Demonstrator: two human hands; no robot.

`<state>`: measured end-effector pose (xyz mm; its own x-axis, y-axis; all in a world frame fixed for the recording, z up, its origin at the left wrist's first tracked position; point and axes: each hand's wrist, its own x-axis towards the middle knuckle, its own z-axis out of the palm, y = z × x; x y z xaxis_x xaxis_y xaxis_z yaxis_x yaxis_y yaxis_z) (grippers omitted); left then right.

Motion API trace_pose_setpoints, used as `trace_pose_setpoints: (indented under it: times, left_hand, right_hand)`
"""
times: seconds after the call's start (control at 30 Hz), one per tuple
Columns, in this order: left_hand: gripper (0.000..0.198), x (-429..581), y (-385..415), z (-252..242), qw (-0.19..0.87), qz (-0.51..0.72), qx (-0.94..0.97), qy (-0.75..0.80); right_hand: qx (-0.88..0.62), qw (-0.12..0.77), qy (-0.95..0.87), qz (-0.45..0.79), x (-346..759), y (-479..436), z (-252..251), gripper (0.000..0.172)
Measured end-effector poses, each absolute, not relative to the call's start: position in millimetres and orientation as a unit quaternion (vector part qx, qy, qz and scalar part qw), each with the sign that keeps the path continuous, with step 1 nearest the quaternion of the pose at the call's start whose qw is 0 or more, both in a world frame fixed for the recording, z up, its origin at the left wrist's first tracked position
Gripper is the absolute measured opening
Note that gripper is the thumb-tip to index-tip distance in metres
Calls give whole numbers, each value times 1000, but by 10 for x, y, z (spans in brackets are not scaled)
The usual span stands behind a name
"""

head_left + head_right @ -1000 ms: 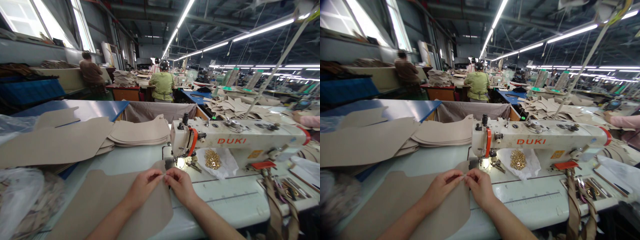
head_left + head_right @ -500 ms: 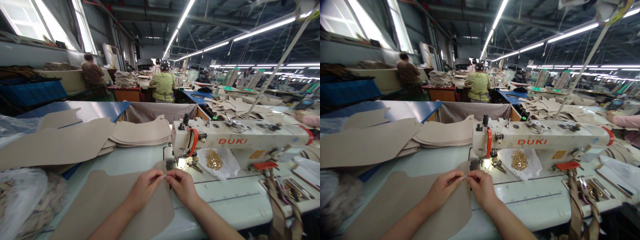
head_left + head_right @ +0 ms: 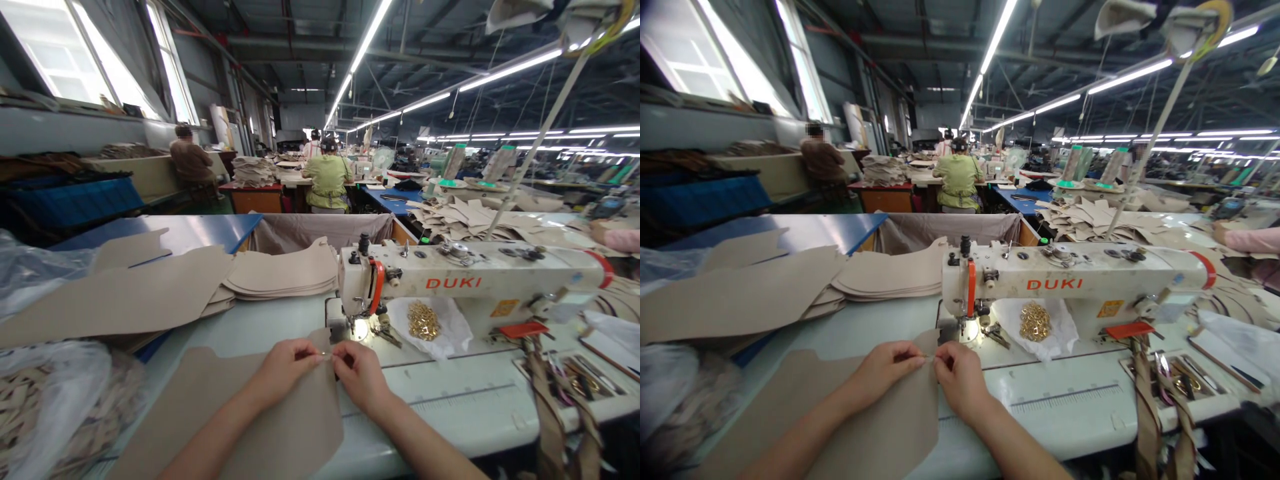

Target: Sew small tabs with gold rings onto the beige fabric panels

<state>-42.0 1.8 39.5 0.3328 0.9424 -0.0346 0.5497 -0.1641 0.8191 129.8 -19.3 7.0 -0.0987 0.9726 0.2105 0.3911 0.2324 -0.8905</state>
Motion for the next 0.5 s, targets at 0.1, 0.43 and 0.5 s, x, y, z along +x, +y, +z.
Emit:
trace_pose_setpoints:
  times: [0.1,0.43,0.5]
  left_hand:
    - [24,-472,66,387,325,255,743,527]
    - [34,-264,-120,-186,-3,294,861,416]
    - [33,-248,-132,-191,-14,301,860,412]
  right_hand:
    - [-532,401,-596,449,1324,-131,76,12]
    - [-577,326,-509,550,1586,-67,152,16]
    - [-582,309,-502,561,1574,-50,177,16]
